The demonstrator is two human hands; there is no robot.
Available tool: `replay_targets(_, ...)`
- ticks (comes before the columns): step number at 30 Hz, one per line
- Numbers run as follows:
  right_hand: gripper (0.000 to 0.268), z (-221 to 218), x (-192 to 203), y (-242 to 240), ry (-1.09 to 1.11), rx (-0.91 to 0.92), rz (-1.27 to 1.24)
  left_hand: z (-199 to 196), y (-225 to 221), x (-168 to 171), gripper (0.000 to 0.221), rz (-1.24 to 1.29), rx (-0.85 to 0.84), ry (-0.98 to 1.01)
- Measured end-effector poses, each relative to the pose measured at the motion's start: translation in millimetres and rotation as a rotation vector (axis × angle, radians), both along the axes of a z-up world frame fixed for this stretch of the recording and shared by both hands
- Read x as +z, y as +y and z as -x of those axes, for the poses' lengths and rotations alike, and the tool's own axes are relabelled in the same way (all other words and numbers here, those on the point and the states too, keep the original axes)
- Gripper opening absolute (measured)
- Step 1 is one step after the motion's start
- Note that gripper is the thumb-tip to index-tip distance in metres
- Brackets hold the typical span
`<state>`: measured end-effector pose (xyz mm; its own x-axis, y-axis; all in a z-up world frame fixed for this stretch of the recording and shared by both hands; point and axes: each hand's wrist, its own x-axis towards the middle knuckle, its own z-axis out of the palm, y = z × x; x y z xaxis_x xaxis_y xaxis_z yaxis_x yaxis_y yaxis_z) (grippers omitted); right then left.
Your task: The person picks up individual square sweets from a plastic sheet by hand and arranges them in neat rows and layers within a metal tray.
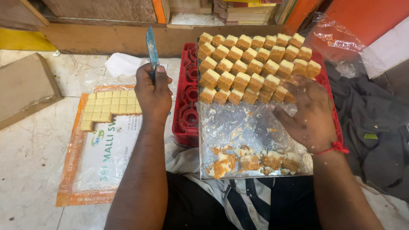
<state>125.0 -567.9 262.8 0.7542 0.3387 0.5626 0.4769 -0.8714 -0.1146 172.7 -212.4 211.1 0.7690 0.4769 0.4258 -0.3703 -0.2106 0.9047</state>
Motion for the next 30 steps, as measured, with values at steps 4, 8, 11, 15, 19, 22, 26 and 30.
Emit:
replay_targets(4, 0.045, 23, -1, -6, -0.058, 0.033, -0.084, 1, 12, 1, 0.018, -0.100, 0.047, -0.031)
replay_targets(8, 0.027, 43, -10, 0, -0.099, 0.031, -0.212, 14, 36, 10, 0.015, -0.271, 0.148, -0.064)
replay_targets(11, 0.014, 49, -21, 2, -0.040, 0.068, -0.339, 32, 62, 11, 0.015, -0.345, 0.222, 0.079)
replay_targets(15, 0.013, 45, -28, -2, -0.159, 0.214, -0.210, 75, 112, -34, 0.016, -0.623, 0.288, 0.088)
replay_targets(19, 0.012, 48, -38, -1, -0.043, 0.168, -0.199, 153, 136, -132, 0.028, -0.834, 0.294, 0.379)
replay_targets(22, 0.016, 46, -43, -3, 0.049, 0.211, -0.139, 197, 122, -184, 0.030, -0.856, 0.161, 0.666)
replay_targets(26, 0.023, 43, -59, -6, 0.078, 0.169, -0.076, 199, 106, -188, 0.040, -0.851, 0.129, 0.641)
replay_targets(30, 0.025, 29, -80, -21, 0.131, -0.012, 0.093, 185, 100, -180, 0.033, -1.030, 0.015, 0.659)
